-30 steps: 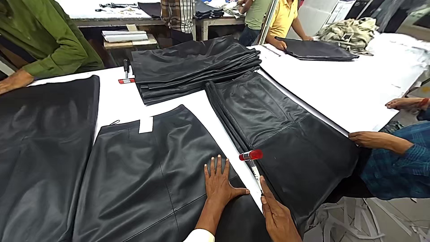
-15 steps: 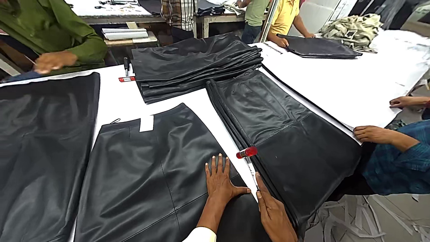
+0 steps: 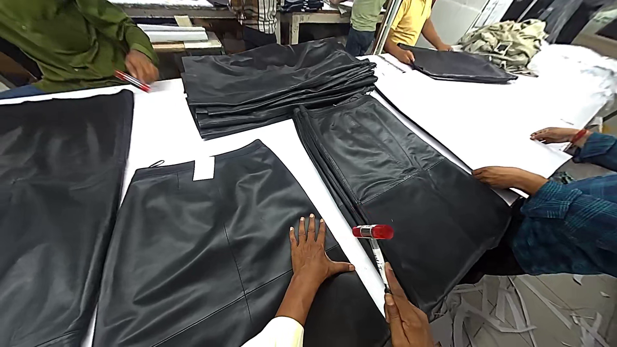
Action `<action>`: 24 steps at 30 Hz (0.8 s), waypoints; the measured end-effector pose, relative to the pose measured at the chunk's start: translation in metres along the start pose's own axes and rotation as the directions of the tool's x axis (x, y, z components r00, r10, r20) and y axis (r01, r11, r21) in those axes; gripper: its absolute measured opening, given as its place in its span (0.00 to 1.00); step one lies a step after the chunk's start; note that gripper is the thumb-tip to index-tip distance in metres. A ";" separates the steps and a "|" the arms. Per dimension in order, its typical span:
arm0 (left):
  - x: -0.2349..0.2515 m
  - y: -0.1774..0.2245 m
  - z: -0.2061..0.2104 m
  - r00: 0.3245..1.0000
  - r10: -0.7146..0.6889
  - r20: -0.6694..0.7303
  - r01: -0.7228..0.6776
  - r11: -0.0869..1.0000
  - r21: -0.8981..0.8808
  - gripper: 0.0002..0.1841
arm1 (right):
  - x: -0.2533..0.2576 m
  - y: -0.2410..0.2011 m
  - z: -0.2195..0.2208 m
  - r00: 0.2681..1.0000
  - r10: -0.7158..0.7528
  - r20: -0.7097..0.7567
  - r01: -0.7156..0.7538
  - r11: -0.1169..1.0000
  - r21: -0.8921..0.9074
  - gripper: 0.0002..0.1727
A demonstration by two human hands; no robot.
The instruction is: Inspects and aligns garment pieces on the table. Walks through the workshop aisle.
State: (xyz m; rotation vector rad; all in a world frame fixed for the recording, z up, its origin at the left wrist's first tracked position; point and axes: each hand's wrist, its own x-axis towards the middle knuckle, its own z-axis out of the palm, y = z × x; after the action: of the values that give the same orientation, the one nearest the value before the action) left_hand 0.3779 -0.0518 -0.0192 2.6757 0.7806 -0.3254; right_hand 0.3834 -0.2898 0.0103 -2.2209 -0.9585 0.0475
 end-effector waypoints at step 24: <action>-0.001 0.001 0.002 1.000 0.004 -0.005 -0.004 1.000 0.020 0.83 | -0.005 -0.005 0.014 0.998 -0.033 -0.060 0.031 0.999 -0.030 0.30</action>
State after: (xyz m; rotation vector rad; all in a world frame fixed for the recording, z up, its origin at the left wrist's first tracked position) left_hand 0.3769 -0.0541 -0.0204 2.6971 0.7774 -0.3266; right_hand 0.3722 -0.2828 0.0022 -2.2201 -0.9665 -0.0484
